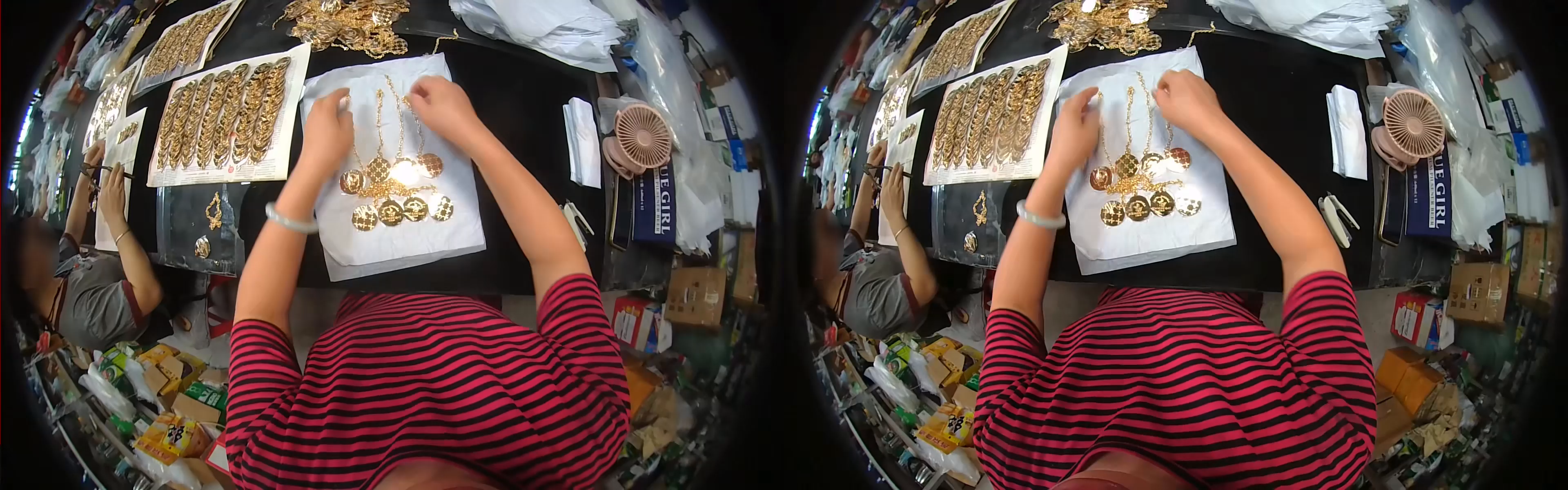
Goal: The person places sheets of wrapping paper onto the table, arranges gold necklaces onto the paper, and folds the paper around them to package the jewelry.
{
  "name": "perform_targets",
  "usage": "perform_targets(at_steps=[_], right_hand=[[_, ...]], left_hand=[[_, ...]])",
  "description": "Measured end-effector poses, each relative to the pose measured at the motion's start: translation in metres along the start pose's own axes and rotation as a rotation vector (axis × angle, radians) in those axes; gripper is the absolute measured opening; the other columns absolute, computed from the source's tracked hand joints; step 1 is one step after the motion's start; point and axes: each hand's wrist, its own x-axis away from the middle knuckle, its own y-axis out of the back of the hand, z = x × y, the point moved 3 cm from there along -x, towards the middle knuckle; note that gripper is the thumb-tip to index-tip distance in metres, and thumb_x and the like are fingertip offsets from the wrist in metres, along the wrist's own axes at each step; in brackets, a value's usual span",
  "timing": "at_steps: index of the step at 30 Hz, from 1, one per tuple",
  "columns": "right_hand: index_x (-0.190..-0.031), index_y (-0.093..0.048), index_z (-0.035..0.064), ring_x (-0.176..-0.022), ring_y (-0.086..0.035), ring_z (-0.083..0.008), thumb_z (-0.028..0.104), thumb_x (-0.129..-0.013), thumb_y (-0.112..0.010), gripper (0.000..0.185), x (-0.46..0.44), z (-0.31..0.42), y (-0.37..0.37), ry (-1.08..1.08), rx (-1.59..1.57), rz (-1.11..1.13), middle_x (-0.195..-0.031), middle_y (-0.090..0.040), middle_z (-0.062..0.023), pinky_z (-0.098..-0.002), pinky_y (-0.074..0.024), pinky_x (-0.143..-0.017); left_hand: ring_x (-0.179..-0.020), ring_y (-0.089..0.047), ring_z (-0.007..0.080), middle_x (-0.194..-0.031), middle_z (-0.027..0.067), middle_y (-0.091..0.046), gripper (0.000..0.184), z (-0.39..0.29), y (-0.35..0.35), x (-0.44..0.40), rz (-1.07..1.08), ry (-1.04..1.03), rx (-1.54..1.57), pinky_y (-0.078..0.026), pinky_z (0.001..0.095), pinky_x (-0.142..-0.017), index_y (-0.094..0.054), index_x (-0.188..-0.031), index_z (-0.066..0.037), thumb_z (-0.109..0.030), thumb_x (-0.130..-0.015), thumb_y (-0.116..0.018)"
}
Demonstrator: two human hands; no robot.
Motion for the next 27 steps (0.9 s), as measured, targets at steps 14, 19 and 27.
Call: perform_targets(at_steps=[14,19,27], right_hand=[[-0.094,-0.068,-0.0003,-0.100,-0.062,-0.0245,0.012,-0.088,-0.059,0.016,0.002,0.055,-0.062,0.843,-0.363,0.237,-0.104,-0.066,-0.0127,-0.0337,-0.0481,-0.088],[-0.096,-0.068,-0.0003,-0.095,-0.064,-0.0238,0.013,-0.085,-0.064,0.018,-0.033,0.037,-0.023,0.207,-0.652,0.306,-0.105,-0.066,-0.0150,-0.0338,-0.0499,-0.084],[-0.090,-0.068,0.0034,-0.082,-0.065,-0.0334,0.023,-0.074,-0.072,0.026,-0.153,-0.047,-0.018,0.023,0.377,-0.101,-0.088,-0.069,-0.0150,-0.0377,-0.0515,-0.075]], left_hand=[[-0.109,-0.062,0.0196,-0.117,0.0160,-0.065,0.037,0.061,0.008,-0.048,0.033,0.070,0.458,-0.047,0.0293,-0.095,-0.055,-0.125,0.004,-0.001,-0.089,-0.053],[-0.110,-0.062,0.0249,-0.117,0.0165,-0.065,0.032,0.034,0.020,-0.069,0.058,0.080,0.294,-0.048,0.0314,-0.095,-0.061,-0.119,0.000,-0.004,-0.087,-0.058],[-0.098,-0.063,0.0331,-0.105,0.0179,-0.066,0.029,0.028,-0.014,-0.177,-0.008,-0.281,-0.338,-0.050,0.0413,-0.085,-0.067,-0.111,-0.004,-0.014,-0.083,-0.065]])
